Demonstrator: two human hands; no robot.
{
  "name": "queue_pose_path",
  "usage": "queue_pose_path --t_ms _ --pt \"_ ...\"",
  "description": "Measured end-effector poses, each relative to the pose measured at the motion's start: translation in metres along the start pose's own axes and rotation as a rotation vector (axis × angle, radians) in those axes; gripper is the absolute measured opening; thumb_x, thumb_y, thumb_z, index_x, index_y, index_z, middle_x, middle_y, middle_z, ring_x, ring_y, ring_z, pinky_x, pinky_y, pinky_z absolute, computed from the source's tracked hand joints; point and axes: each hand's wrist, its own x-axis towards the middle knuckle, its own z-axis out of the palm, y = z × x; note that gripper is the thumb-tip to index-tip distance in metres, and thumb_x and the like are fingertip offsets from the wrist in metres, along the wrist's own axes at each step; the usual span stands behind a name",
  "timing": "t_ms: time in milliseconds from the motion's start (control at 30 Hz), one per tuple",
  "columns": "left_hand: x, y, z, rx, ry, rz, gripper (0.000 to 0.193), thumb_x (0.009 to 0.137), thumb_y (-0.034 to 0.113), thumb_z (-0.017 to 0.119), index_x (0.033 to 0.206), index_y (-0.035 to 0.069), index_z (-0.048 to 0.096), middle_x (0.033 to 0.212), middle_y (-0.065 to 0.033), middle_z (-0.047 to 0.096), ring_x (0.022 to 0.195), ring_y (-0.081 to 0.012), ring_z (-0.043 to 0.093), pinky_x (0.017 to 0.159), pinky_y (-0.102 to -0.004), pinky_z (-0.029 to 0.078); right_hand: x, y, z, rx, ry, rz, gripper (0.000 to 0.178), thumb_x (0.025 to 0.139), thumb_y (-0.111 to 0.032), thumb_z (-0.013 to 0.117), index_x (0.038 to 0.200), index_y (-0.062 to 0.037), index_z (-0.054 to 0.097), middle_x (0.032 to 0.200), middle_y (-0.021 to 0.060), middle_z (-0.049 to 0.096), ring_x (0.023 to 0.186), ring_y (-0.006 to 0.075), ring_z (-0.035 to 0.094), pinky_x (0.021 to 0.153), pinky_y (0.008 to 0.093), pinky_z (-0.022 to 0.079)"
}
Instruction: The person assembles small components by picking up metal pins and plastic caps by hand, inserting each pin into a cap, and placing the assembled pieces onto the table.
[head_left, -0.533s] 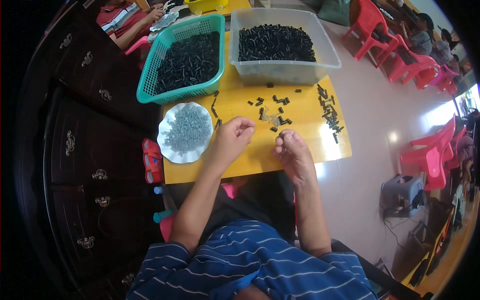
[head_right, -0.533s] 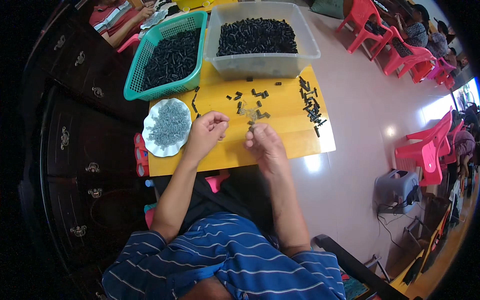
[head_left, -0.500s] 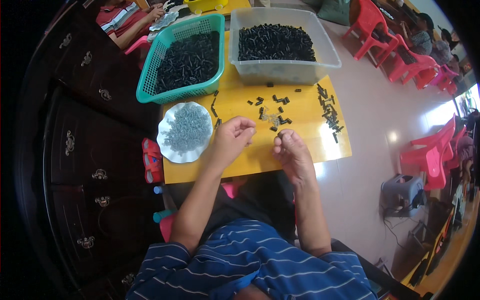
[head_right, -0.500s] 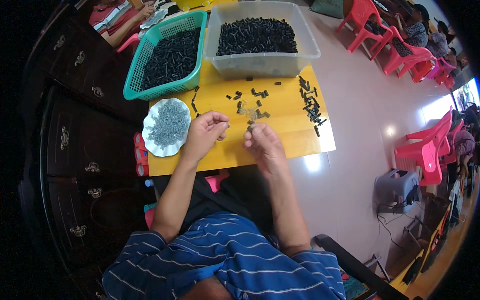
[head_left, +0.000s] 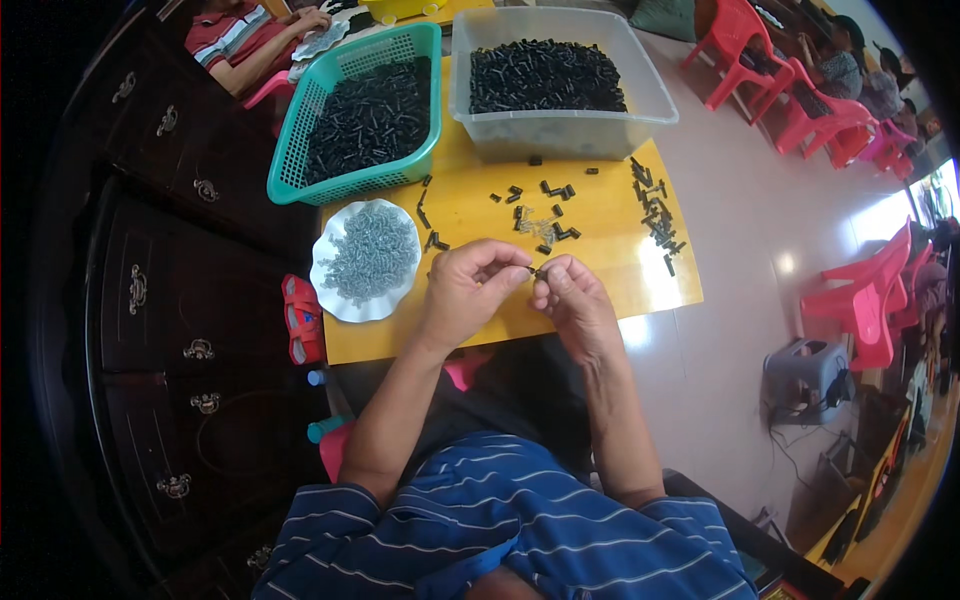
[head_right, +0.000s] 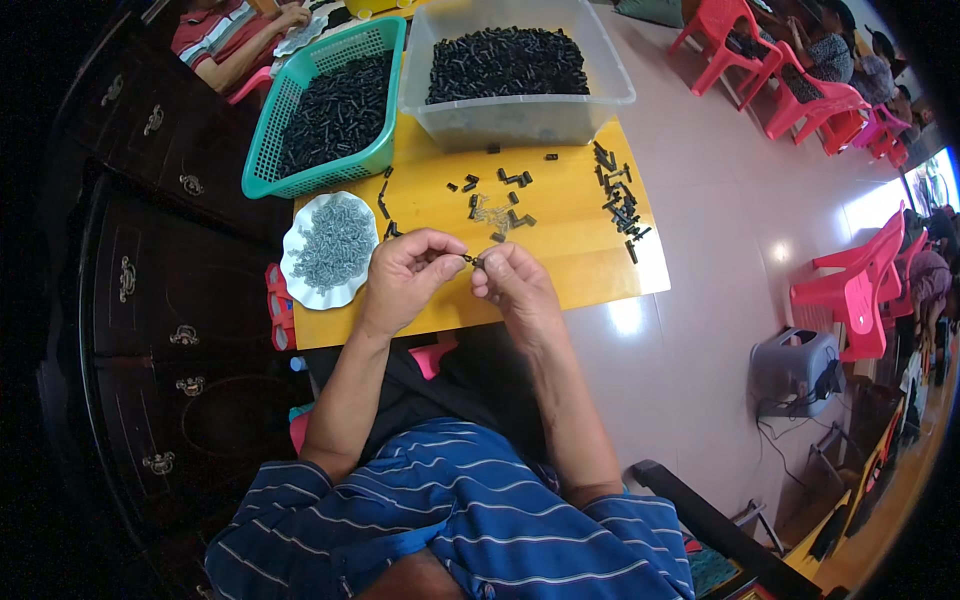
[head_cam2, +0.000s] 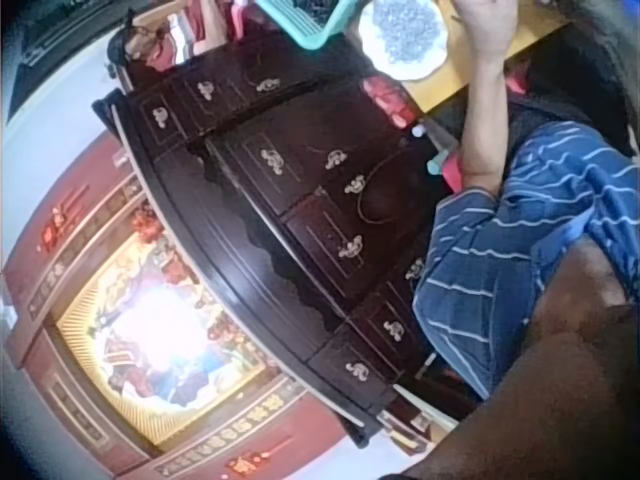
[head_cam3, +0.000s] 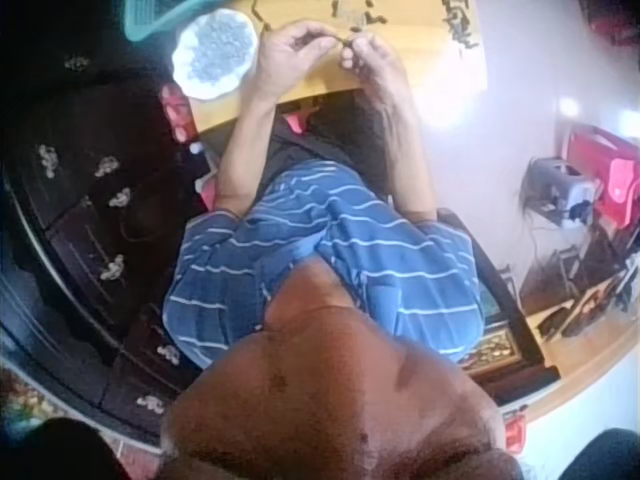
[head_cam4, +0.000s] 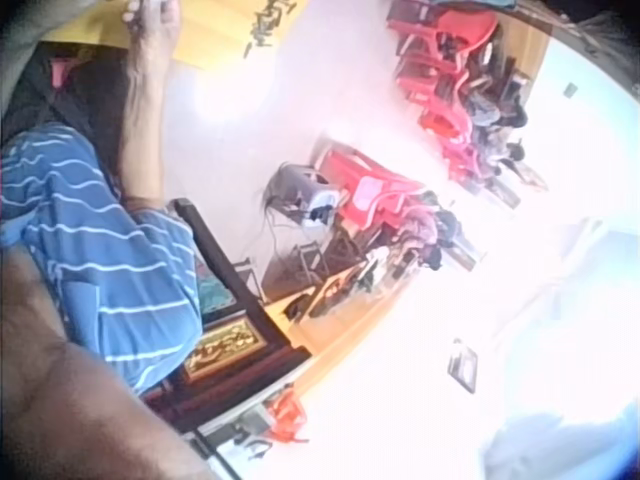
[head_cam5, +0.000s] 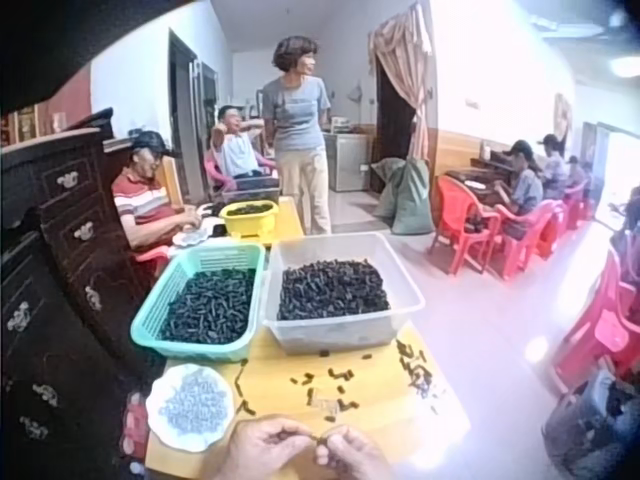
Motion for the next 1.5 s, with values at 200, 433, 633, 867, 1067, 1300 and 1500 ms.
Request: queue_pose_path --t_ms 200,433,633,867,1067,1300,1500 --pt "0.0 0.005 -0.002 0.123 -0.002 0.145 0.013 0.089 -0.004 0.073 0.101 0.0 0.073 0.091 -0.0034 0.073 0.08 -0.008 0.068 0.074 -0.0232 0.054 0.0 0.002 -0.001 -0.031 0.005 -0.01 0.019 0.104 -0.027 0.063 0.1 -0.0089 0.06 0.085 0.0007 0.064 0.076 0.0101 0.06 0.077 0.0272 0.051" --pt "-0.001 0.012 -0.002 0.108 -0.018 0.162 0.012 0.089 -0.004 0.072 0.1 -0.001 0.073 0.091 -0.0048 0.074 0.082 -0.0097 0.069 0.075 -0.024 0.055 0.0 0.002 -0.004 0.019 -0.045 0.019 0.016 0.103 -0.025 0.064 0.1 -0.0095 0.062 0.083 -0.0002 0.065 0.075 0.0087 0.06 0.075 0.0249 0.051" --pt "0.002 0.015 -0.002 0.177 -0.034 0.208 0.013 0.087 -0.005 0.072 0.099 0.0 0.075 0.092 -0.0071 0.074 0.083 -0.0126 0.07 0.075 -0.0256 0.054 0.0 0.002 -0.002 0.059 -0.039 0.066 0.014 0.103 -0.024 0.064 0.098 -0.0111 0.061 0.078 -0.0008 0.063 0.07 0.0097 0.059 0.077 0.029 0.053" --pt "0.01 0.025 -0.007 0.334 -0.132 0.243 0.013 0.083 -0.006 0.073 0.094 0.0 0.077 0.092 -0.0089 0.077 0.085 -0.0163 0.073 0.075 -0.0275 0.056 0.003 0.01 -0.006 0.169 -0.095 0.09 0.012 0.103 -0.023 0.063 0.098 -0.0121 0.061 0.078 0.0003 0.066 0.068 0.0111 0.06 0.078 0.0315 0.055" --pt "0.019 0.021 -0.02 0.193 -0.24 0.149 0.017 0.084 -0.006 0.072 0.098 0.001 0.078 0.096 -0.0086 0.075 0.085 -0.0143 0.071 0.076 -0.0262 0.055 -0.001 0.004 0.002 0.052 -0.137 0.176 0.025 0.103 -0.034 0.063 0.103 -0.01 0.061 0.087 0.0028 0.071 0.076 0.0116 0.067 0.079 0.0294 0.056" --pt "0.011 0.028 -0.013 0.237 -0.169 0.143 0.051 0.082 0.003 0.077 0.131 0.006 0.067 0.109 -0.0073 0.072 0.091 -0.013 0.067 0.078 -0.0249 0.054 -0.001 0.008 0.001 0.112 -0.183 0.197 0.029 0.103 -0.038 0.063 0.111 -0.0099 0.062 0.096 0.0018 0.072 0.086 0.0111 0.069 0.083 0.0281 0.056" --pt "0.003 0.031 -0.002 0.695 -0.101 0.46 0.052 0.078 0.013 0.079 0.128 0.006 0.066 0.112 -0.0116 0.072 0.096 -0.0277 0.071 0.082 -0.0363 0.058 0.002 0.013 0.002 0.107 -0.154 0.162 0.027 0.103 -0.039 0.063 0.107 -0.0128 0.062 0.104 0.0011 0.07 0.094 0.0103 0.066 0.089 0.0298 0.052"
